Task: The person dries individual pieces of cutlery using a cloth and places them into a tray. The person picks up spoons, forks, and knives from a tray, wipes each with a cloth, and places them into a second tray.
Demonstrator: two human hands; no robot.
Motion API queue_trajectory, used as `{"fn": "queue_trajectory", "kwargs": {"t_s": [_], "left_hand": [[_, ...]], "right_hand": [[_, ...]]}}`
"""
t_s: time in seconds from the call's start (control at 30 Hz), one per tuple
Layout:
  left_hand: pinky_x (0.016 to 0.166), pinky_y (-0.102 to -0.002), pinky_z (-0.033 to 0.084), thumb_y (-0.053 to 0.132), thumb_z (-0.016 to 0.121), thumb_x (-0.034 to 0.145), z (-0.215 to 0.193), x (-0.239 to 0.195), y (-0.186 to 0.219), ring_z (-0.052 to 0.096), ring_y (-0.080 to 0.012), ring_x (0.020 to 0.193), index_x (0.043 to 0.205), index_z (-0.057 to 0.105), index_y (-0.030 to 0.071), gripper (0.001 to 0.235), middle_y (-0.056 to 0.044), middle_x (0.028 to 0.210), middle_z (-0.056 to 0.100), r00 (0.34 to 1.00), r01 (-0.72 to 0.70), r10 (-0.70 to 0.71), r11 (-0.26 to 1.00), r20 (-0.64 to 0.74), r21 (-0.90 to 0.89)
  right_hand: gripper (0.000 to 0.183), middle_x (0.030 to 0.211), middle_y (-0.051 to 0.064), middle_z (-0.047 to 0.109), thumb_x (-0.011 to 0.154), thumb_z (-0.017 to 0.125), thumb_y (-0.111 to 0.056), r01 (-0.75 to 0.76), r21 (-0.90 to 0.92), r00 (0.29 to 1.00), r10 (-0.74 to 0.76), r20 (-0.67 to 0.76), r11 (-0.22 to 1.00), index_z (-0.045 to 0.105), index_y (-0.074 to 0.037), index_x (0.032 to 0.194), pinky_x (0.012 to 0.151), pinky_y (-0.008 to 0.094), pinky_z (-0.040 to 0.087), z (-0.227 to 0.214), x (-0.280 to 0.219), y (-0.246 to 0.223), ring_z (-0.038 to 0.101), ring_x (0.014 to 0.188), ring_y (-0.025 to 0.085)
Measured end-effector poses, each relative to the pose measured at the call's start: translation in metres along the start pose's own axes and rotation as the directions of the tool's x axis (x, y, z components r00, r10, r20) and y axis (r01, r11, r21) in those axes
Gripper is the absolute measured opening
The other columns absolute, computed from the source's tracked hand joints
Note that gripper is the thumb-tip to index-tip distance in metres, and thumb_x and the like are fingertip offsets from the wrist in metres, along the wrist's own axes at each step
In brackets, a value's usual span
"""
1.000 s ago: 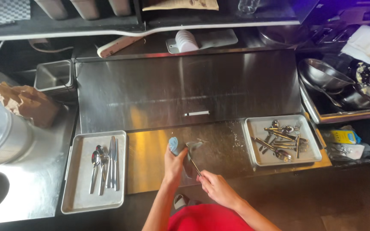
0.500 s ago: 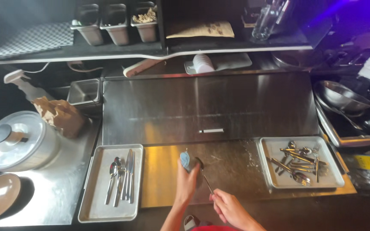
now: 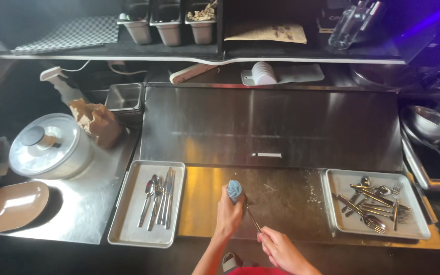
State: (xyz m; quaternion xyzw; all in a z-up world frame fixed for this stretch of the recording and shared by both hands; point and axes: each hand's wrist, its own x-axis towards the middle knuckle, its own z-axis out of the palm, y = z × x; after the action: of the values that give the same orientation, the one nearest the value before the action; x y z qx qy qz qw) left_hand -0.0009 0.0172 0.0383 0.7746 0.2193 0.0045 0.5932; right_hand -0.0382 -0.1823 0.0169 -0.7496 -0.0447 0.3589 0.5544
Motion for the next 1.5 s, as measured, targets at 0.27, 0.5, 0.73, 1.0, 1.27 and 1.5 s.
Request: {"fn": "queue_trajectory", "kwargs": {"t_s": [0.27, 0.5, 0.73, 1.0, 1.27, 1.5], "left_hand": [[0.077, -0.04, 0.047, 0.027, 0.062, 0.097, 0.013, -0.012, -0.011, 0.065, -0.0307, 0.082, 0.115, 0.051, 0.015, 0.024, -0.008, 0.094, 0.071, 0.991, -0.018, 0.001, 0.991, -0.131, -0.133], [0.084, -0.028, 0.048, 0.014, 0.07, 0.091, 0.063, -0.024, -0.065, 0.055, -0.0127, 0.09, 0.119, 0.06, 0.013, 0.03, -0.002, 0.1, 0.061, 0.986, 0.161, -0.158, 0.813, 0.053, -0.56], [0.076, -0.028, 0.048, 0.007, 0.067, 0.092, 0.05, -0.03, -0.058, 0.054, -0.0122, 0.081, 0.106, 0.058, 0.014, 0.019, -0.002, 0.091, 0.059, 0.989, 0.133, -0.146, 0.837, 0.019, -0.531], [0.08, -0.027, 0.048, 0.011, 0.065, 0.089, 0.039, -0.035, -0.043, 0.052, -0.01, 0.086, 0.115, 0.057, 0.013, 0.027, 0.001, 0.097, 0.058, 0.993, 0.064, -0.019, 0.916, 0.115, -0.396], [0.085, -0.028, 0.05, 0.021, 0.064, 0.091, 0.027, -0.047, -0.018, 0.06, -0.0106, 0.093, 0.114, 0.054, 0.019, 0.024, 0.002, 0.101, 0.067, 0.98, 0.143, -0.105, 0.963, 0.171, -0.229], [0.086, -0.029, 0.049, 0.021, 0.062, 0.09, 0.019, -0.05, -0.001, 0.06, -0.0127, 0.094, 0.119, 0.055, 0.02, 0.03, 0.001, 0.103, 0.068, 0.98, 0.152, -0.118, 0.963, 0.16, -0.223]], "right_hand": [[0.03, 0.053, 0.002, 0.047, 0.108, 0.047, -0.027, 0.004, -0.082, 1.0, -0.006, -0.019, 0.997, 0.058, -0.007, 0.089, 0.042, 0.026, 0.04, -0.005, -0.005, -0.009, 0.042, 0.037, 0.013], [0.025, 0.058, 0.003, 0.066, 0.105, 0.047, -0.021, -0.024, -0.156, 1.0, 0.021, -0.02, 0.987, 0.058, -0.012, 0.084, 0.048, 0.027, 0.044, 0.004, -0.001, -0.018, 0.053, 0.04, 0.013], [0.03, 0.087, -0.004, 0.084, 0.098, 0.051, -0.043, -0.034, -0.267, 0.995, 0.006, -0.104, 0.963, 0.072, -0.021, 0.104, 0.087, 0.025, 0.052, -0.011, 0.017, 0.003, 0.075, 0.084, 0.01], [0.016, 0.074, 0.004, 0.067, 0.099, 0.061, -0.019, 0.164, 0.062, 0.97, -0.149, -0.192, 0.985, 0.072, -0.007, 0.1, 0.066, 0.027, 0.05, -0.033, 0.056, 0.033, 0.062, 0.068, 0.011], [0.024, 0.061, 0.002, 0.059, 0.097, 0.066, -0.022, 0.162, -0.069, 0.974, -0.17, -0.147, 0.984, 0.068, -0.011, 0.076, 0.065, 0.026, 0.039, -0.046, 0.055, 0.018, 0.054, 0.061, 0.009], [0.022, 0.067, 0.002, 0.073, 0.1, 0.054, -0.025, 0.127, -0.246, 0.989, -0.142, -0.046, 0.961, 0.073, -0.016, 0.108, 0.088, 0.026, 0.046, -0.054, 0.035, -0.038, 0.07, 0.078, 0.011]]}}
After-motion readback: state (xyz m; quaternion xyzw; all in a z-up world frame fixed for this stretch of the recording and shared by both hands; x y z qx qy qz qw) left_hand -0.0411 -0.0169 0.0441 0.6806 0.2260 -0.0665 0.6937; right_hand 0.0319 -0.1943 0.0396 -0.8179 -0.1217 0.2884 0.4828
